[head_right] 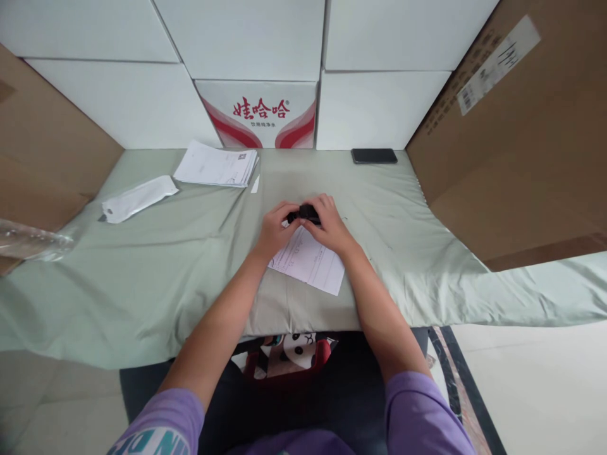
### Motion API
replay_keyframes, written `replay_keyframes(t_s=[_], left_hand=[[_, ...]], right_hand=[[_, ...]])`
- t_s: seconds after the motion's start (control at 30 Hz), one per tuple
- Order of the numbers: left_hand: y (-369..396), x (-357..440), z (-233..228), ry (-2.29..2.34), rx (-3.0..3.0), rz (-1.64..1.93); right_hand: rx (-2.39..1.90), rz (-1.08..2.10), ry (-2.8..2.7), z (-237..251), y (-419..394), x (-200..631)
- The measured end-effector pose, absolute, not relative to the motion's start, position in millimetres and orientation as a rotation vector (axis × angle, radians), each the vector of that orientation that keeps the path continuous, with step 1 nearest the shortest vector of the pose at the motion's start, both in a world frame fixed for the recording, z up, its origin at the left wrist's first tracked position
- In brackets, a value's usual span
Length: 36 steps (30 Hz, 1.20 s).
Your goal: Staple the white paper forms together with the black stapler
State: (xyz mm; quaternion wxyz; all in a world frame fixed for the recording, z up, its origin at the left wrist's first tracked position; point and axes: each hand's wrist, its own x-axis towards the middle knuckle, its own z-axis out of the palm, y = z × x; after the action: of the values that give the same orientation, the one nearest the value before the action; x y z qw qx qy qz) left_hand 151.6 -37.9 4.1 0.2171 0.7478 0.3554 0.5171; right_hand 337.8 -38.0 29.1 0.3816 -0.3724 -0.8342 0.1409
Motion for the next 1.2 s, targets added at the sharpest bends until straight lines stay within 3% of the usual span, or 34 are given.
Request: replay_keyframes(t_s=[0.47,1.2], left_hand=[[-18.5,154.4,-10.8,1.081,1.286,1.487],[-13.7,149.2,-21.6,0.954,1.577,1.302]], right_hand=[[-1.259,0.108,-2.168,22.9,-36.7,334.8],[-1.236,0.274,-2.105,12.8,-33.9,334.1]])
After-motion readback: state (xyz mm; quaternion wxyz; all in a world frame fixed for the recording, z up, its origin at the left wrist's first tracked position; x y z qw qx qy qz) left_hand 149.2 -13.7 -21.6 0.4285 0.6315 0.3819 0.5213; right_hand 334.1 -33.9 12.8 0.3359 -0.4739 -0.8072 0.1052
